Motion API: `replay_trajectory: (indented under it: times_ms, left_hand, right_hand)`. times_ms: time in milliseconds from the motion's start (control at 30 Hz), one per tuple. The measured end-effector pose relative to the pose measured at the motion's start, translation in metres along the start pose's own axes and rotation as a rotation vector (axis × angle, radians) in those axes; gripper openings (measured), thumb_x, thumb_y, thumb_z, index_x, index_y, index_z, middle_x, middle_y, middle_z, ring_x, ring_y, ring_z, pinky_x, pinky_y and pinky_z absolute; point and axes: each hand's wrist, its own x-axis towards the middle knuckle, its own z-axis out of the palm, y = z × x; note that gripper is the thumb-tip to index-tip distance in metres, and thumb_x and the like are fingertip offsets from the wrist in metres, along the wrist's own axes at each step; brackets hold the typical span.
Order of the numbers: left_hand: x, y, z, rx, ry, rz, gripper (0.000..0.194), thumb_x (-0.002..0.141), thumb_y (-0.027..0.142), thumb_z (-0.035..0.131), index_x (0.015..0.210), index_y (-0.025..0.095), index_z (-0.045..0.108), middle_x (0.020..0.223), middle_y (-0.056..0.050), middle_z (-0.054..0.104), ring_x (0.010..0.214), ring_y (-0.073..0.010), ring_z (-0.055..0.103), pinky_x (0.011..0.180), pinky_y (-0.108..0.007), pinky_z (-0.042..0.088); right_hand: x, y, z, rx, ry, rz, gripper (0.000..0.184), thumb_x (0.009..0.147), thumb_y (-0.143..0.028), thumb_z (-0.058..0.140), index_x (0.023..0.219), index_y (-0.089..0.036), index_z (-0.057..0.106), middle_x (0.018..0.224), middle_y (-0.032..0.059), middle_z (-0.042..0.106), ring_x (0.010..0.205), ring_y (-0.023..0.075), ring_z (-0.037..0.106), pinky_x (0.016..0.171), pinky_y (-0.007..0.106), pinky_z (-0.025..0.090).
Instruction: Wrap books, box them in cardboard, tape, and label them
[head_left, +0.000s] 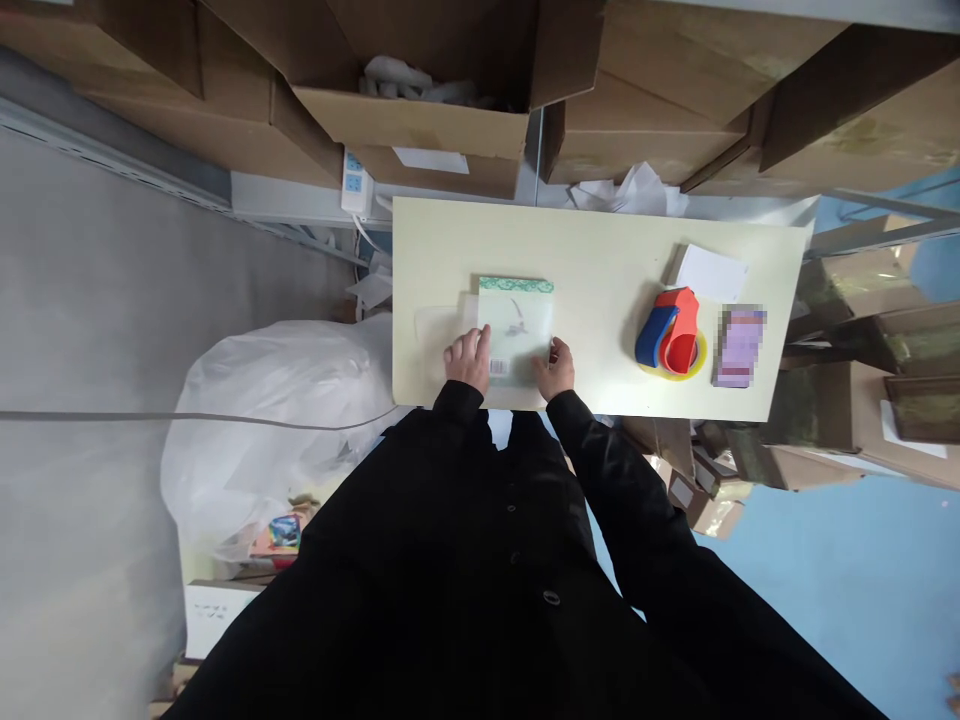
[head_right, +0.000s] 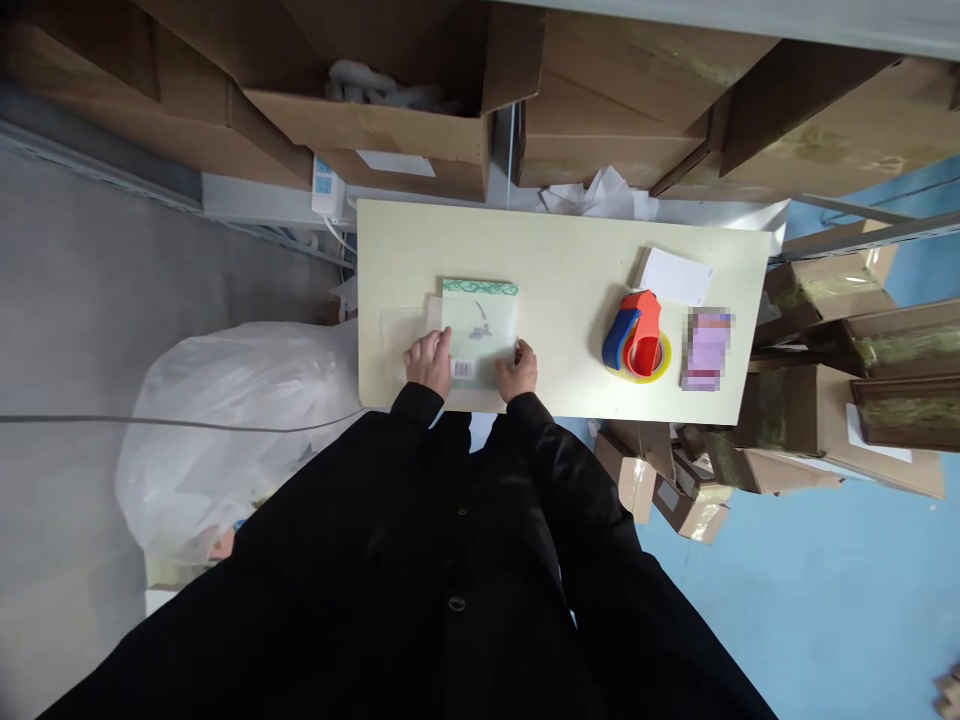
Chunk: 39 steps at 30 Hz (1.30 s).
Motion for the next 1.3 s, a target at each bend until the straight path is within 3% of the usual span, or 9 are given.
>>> replay_trajectory:
  times_ms: [167,300,400,500,600,833,967,1133,1300]
  left_hand:
    - [-0.004,-0.017,0.015,-0.203,0.007,-0.079,0.054,0.081,0.014,0.043,0.135,0.015,0.041,0.128,-0.016,0.047,0.123,-0.0285,0.044,0.104,-0.046,0.036]
    - [-0.004,-0.013,0.022,-0.455,-0.033,-0.202,0.056,0.077,0.015,0.048,0.134,0.016,0.043,0.130,-0.015,0.047,0.121,-0.0260,0.046,0.106,-0.046,0.036]
    - [0.003,0.009,0.033,-0.601,-0.114,-0.186,0.052,0.075,0.014,0.050,0.126,0.013,0.050,0.122,-0.014,0.056,0.107,-0.0235,0.056,0.098,-0.044,0.045]
    - [0.013,0.034,0.042,-0.689,-0.174,-0.162,0.038,0.069,0.019,0.060,0.106,0.014,0.063,0.112,-0.012,0.063,0.105,-0.0261,0.058,0.092,-0.042,0.048]
    - [0.017,0.037,0.035,-0.786,-0.198,-0.279,0.031,0.067,0.028,0.064,0.095,0.014,0.065,0.105,-0.012,0.065,0.101,-0.0293,0.060,0.084,-0.043,0.051]
    - [-0.010,-0.016,-0.008,-1.055,-0.177,-0.518,0.051,0.079,0.050,0.043,0.116,0.016,0.055,0.103,-0.010,0.063,0.081,-0.0176,0.064,0.066,-0.032,0.053]
    - [-0.008,-0.023,-0.003,-0.873,-0.147,-0.527,0.057,0.082,0.057,0.036,0.115,0.016,0.056,0.107,-0.011,0.062,0.095,-0.0209,0.062,0.074,-0.034,0.052]
    - [0.001,-0.027,-0.002,-0.521,-0.108,-0.460,0.037,0.077,0.045,0.053,0.097,0.017,0.065,0.108,-0.013,0.061,0.122,-0.0288,0.045,0.101,-0.043,0.037]
    - [-0.012,-0.030,0.001,-0.372,-0.151,-0.395,0.060,0.070,0.028,0.063,0.127,0.013,0.050,0.121,-0.016,0.052,0.100,-0.0234,0.059,0.098,-0.039,0.042]
  right_hand:
    - [0.001,-0.005,0.000,0.144,-0.019,0.106,0.055,0.060,-0.031,0.065,0.112,-0.018,0.048,0.107,0.0103,0.059,0.095,0.0225,0.058,0.089,0.044,0.047]
    - [0.002,-0.023,-0.015,0.384,-0.158,0.158,0.038,0.060,-0.034,0.061,0.093,-0.019,0.050,0.091,0.0064,0.063,0.082,0.0219,0.060,0.076,0.043,0.051]
    - [-0.004,-0.044,-0.033,0.471,-0.254,0.025,0.038,0.060,-0.035,0.063,0.091,-0.022,0.045,0.085,0.0019,0.061,0.074,0.0191,0.060,0.069,0.039,0.052]
    - [-0.015,-0.064,-0.037,0.235,-0.247,-0.128,0.044,0.054,-0.032,0.069,0.089,-0.023,0.044,0.081,-0.0026,0.055,0.067,0.0150,0.055,0.063,0.033,0.049]
    - [-0.025,-0.072,-0.021,-0.040,-0.231,-0.169,0.042,0.055,-0.032,0.069,0.089,-0.024,0.045,0.077,-0.0052,0.051,0.060,0.0125,0.050,0.060,0.031,0.047]
    - [-0.034,-0.064,0.046,-0.285,-0.202,-0.219,0.039,0.062,-0.026,0.063,0.095,-0.024,0.043,0.098,0.0040,0.051,0.082,0.0202,0.055,0.072,0.038,0.047]
    - [-0.032,-0.062,0.068,-0.294,-0.284,-0.253,0.035,0.067,-0.026,0.062,0.098,-0.023,0.045,0.105,0.0087,0.049,0.088,0.0229,0.056,0.076,0.041,0.048]
    - [-0.034,-0.045,0.032,-0.087,-0.415,-0.301,0.043,0.068,-0.026,0.063,0.108,-0.020,0.050,0.104,0.0080,0.052,0.076,0.0158,0.056,0.073,0.036,0.052]
    - [-0.023,-0.011,-0.030,-0.163,-0.171,-0.155,0.046,0.072,-0.027,0.061,0.115,-0.016,0.052,0.109,0.0135,0.053,0.077,0.0186,0.056,0.078,0.042,0.050]
